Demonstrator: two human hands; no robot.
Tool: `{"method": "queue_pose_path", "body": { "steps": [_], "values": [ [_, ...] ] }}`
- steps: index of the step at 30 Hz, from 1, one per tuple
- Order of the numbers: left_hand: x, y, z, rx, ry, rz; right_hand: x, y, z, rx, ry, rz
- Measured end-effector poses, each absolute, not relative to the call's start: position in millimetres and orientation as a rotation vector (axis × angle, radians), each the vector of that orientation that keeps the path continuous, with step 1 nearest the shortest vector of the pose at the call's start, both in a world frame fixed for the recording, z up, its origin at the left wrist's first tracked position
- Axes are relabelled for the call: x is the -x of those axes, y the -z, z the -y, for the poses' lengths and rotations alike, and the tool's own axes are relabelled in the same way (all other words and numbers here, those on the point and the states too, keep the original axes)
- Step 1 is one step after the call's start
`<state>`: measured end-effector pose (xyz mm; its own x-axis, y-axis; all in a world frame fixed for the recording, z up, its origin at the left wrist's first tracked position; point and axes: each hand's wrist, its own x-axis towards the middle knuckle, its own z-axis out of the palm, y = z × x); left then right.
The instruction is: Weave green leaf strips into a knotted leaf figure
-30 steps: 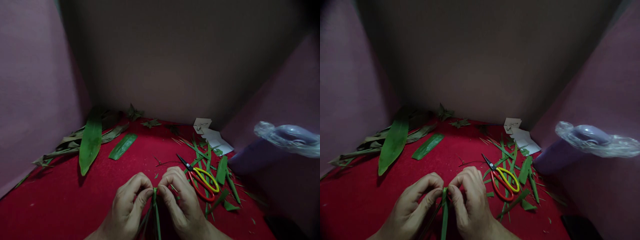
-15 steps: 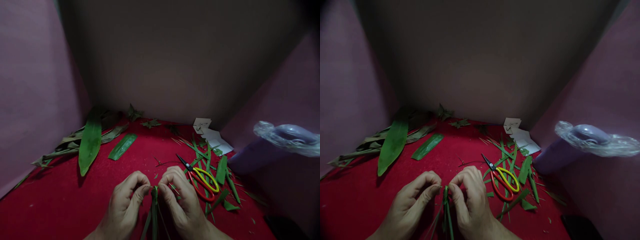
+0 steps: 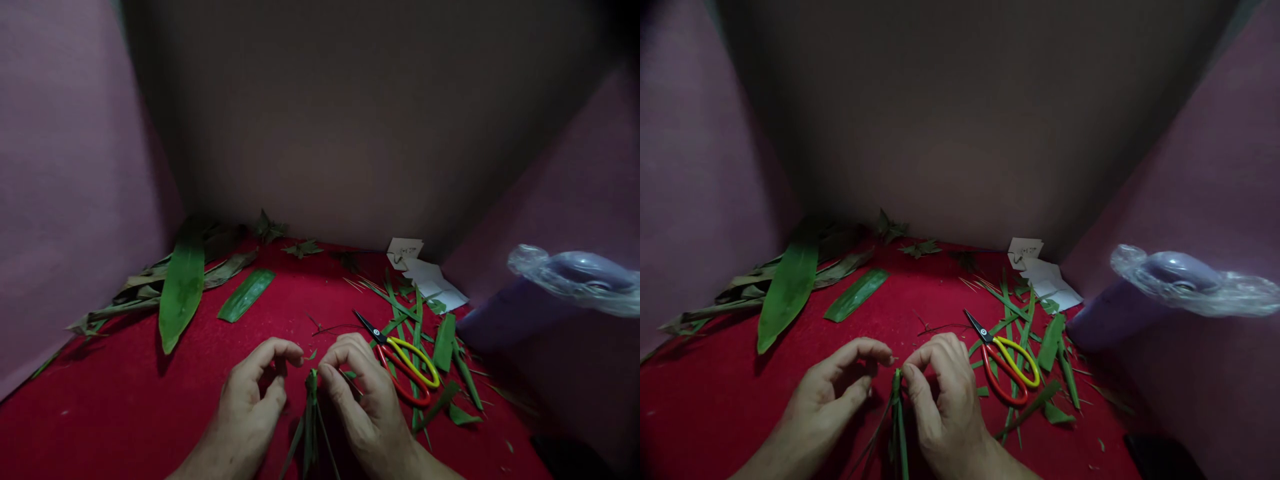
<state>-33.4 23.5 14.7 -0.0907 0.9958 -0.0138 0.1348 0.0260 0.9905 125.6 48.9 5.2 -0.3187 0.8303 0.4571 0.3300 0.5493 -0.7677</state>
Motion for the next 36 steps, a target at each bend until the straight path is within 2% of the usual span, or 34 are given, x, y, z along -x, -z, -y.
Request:
{"method": "queue_pose_path", "body": {
  "steps": [6,10,14,20,28,36],
  "values": [
    [37,-14,-23,-0.979,-1.089,-0.951,-126,1,-51,0.990,-0.704,1.852],
    [39,-5,-19,-1.109,-1.003,-0.788,-125,3,-51,1.039,-0.709,1.822],
    [36,-4,-15,-1.228,-0.962,-0.898,-123,5,-51,1.067,-0.707,1.805],
    [25,-2,-14,-1.232,-1.113,-1.188,-123,7,-51,1.076,-0.685,1.822],
    [25,-1,-17,-1.209,-1.197,-1.240,-122,7,-52,1.051,-0.804,1.798],
    [18,-1,-12,-1.128,-1.359,-1.243,-137,-28,-47,0.850,-0.735,1.578]
  ]
}}
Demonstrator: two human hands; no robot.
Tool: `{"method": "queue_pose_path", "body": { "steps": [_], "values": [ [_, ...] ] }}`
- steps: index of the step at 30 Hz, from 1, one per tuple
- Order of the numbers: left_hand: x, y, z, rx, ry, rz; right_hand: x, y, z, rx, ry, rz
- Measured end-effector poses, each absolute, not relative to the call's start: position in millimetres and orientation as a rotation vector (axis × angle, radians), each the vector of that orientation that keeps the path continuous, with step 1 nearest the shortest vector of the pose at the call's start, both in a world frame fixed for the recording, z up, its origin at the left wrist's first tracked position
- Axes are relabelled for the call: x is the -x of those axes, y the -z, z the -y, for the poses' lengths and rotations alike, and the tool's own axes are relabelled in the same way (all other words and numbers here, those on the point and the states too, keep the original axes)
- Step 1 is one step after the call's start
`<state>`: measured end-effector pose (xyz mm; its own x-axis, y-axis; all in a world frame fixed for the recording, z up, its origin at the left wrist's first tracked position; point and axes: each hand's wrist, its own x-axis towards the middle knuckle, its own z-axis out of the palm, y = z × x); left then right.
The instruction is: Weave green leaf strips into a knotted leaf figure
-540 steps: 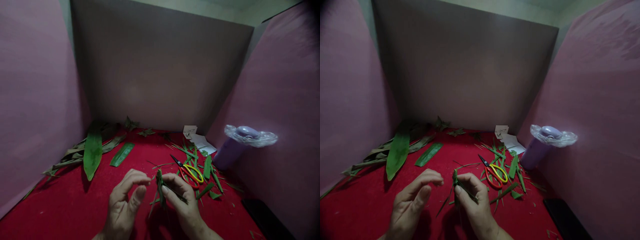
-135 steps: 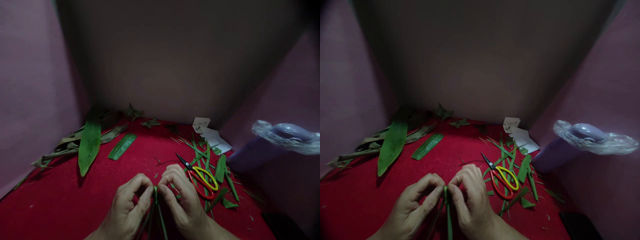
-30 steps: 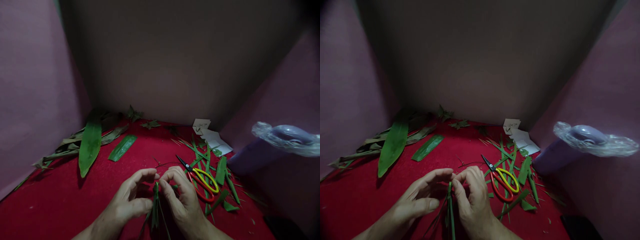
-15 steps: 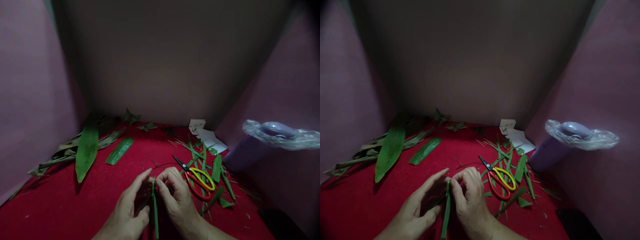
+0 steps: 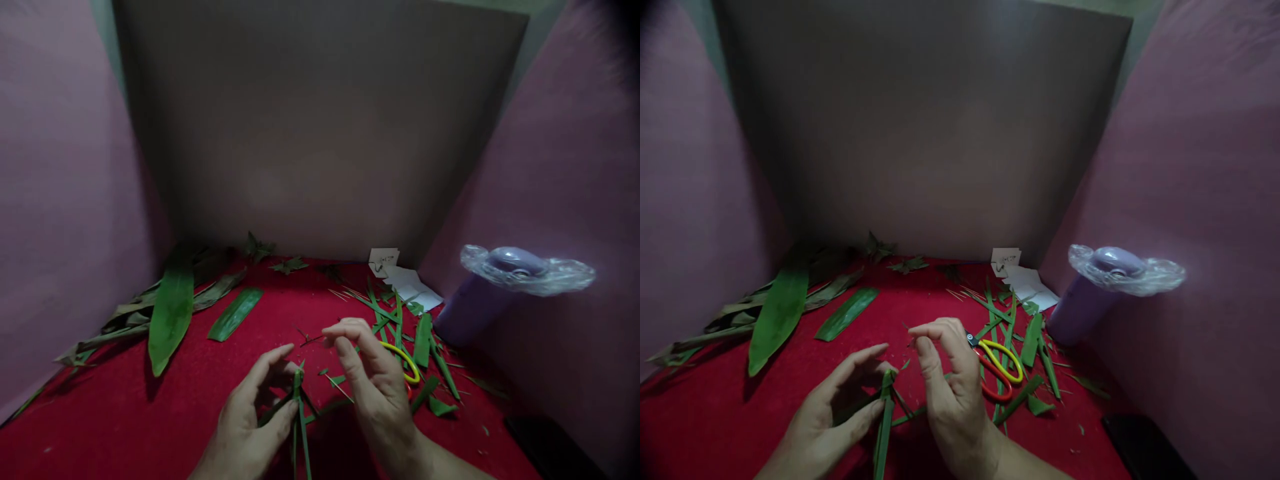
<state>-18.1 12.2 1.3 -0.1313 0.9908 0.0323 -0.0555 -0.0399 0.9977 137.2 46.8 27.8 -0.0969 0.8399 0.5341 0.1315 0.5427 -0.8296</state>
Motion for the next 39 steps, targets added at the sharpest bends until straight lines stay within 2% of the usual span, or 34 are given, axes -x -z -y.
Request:
{"method": "queue_pose_path", "body": {
  "steps": [4,7,10,15,18,25,33,39],
  "values": [
    [17,-3,-13,-1.040,-1.404,-1.179,-143,-43,-31,0.697,-0.537,1.606],
    [20,-8,-16,-0.958,-1.419,-1.105,-139,-38,-27,0.670,-0.516,1.674],
    [25,-12,-19,-0.913,-1.417,-1.080,-134,-23,-33,0.813,-0.634,1.669],
    [33,-17,-21,-0.895,-1.498,-0.965,-127,6,-40,0.973,-0.921,1.244],
    [36,-27,-17,-0.880,-1.553,-0.872,-116,22,-34,0.987,-1.182,0.913],
    [41,-42,-13,-0.874,-1.623,-0.764,-89,33,-21,0.790,-1.495,0.847],
    [39,-29,-14,-1.050,-1.453,-0.758,-108,-8,-32,0.695,-1.428,1.032],
    [29,-9,-13,-1.097,-1.322,-0.670,-114,-2,-19,0.594,-1.444,1.114]
  ]
}}
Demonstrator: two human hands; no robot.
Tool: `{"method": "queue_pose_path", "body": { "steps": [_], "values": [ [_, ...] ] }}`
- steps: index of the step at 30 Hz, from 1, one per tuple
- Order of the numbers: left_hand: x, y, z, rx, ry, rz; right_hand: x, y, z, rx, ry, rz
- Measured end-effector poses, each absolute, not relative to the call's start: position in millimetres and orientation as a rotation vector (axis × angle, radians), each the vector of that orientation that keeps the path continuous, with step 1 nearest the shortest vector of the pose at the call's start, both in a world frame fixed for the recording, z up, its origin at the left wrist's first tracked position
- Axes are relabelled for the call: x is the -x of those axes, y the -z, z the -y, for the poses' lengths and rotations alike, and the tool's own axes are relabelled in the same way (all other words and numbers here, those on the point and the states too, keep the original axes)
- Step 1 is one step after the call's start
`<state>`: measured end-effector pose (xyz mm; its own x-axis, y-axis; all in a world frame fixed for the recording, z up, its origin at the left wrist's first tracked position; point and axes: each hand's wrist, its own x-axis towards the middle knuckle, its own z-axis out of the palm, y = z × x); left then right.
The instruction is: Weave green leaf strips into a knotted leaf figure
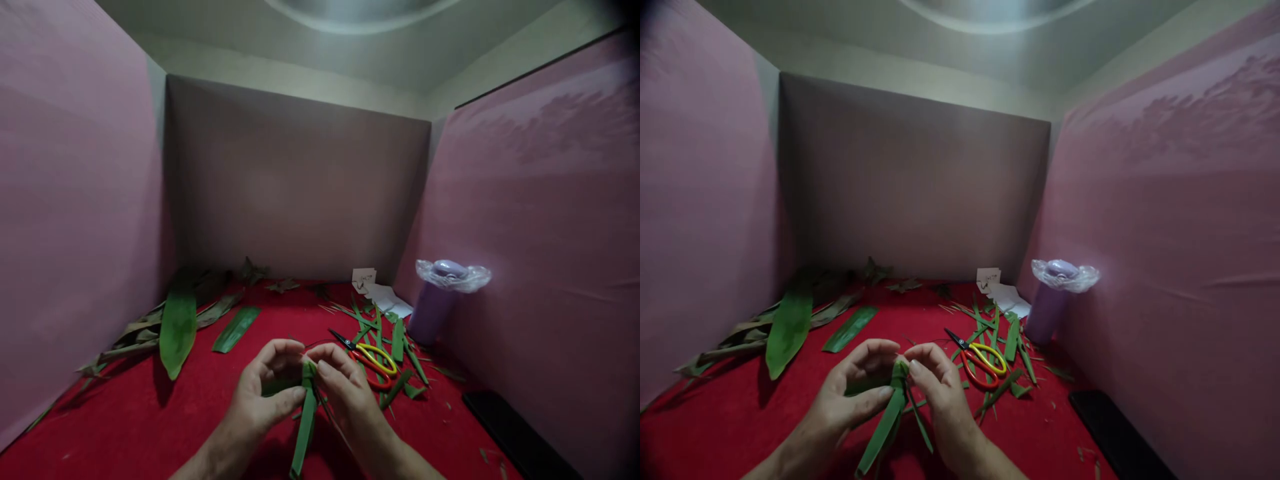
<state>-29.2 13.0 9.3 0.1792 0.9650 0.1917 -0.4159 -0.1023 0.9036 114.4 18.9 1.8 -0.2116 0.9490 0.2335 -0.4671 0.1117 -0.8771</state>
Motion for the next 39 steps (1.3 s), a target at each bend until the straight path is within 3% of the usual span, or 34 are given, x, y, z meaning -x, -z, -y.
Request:
{"method": "queue_pose_path", "body": {
  "steps": [24,39],
  "values": [
    [22,-15,0,-1.353,-1.249,-0.757,-125,5,-15,0.588,-1.417,1.192],
    [26,-23,-12,-0.857,-1.360,-0.888,-120,14,-23,0.785,-1.282,1.117]
  ]
}}
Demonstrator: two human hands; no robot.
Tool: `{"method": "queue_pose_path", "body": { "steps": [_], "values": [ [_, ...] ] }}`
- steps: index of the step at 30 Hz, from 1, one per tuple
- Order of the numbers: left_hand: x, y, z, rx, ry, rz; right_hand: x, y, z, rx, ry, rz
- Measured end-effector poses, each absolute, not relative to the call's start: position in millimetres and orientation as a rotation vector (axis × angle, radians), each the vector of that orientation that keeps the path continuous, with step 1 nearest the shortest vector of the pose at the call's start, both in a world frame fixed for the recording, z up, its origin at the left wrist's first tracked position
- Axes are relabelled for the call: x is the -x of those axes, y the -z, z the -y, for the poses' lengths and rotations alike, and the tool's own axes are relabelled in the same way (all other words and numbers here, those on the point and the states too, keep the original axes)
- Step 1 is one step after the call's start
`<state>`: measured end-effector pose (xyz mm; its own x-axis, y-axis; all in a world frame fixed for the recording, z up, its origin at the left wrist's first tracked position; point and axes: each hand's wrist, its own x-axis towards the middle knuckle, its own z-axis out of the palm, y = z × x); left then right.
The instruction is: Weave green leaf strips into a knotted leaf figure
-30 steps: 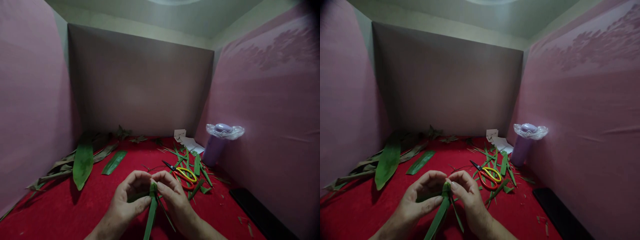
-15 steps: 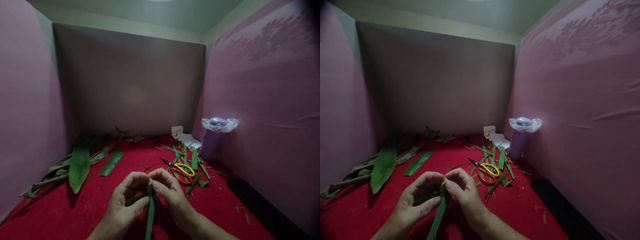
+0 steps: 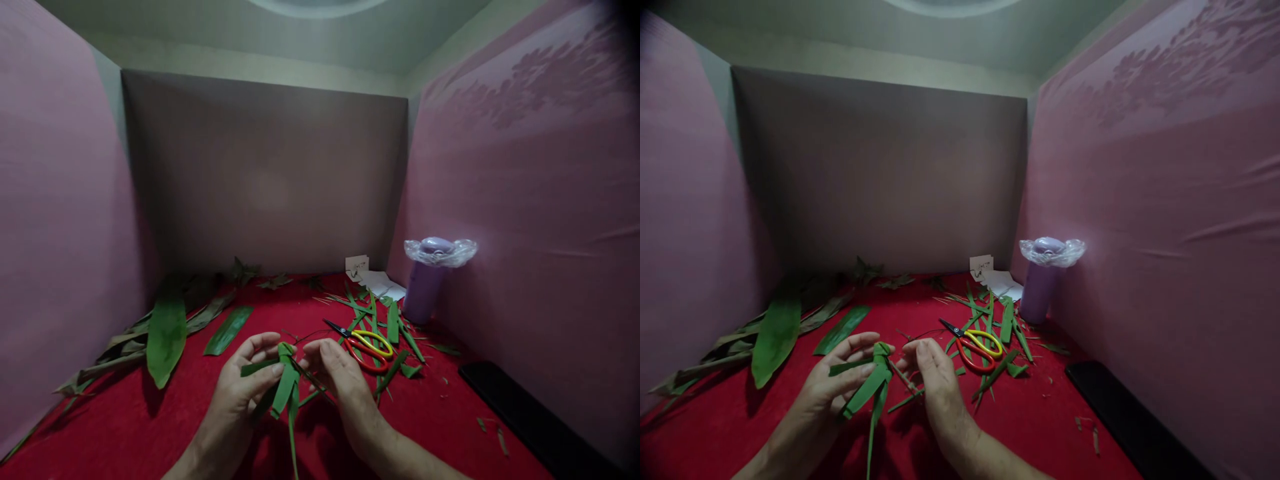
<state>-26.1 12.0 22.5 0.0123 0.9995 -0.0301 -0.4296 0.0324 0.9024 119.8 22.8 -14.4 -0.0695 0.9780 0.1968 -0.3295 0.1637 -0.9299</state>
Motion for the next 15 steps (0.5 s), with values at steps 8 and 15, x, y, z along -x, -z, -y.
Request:
{"method": "queue_pose_path", "body": {
  "steps": [8,15],
  "values": [
    [31,-16,-18,-0.925,-1.497,-1.056,-109,29,-21,0.888,-1.535,1.004],
    [34,-14,-23,-1.076,-1.585,-1.226,-118,22,-8,1.128,-0.757,1.398]
  ]
}}
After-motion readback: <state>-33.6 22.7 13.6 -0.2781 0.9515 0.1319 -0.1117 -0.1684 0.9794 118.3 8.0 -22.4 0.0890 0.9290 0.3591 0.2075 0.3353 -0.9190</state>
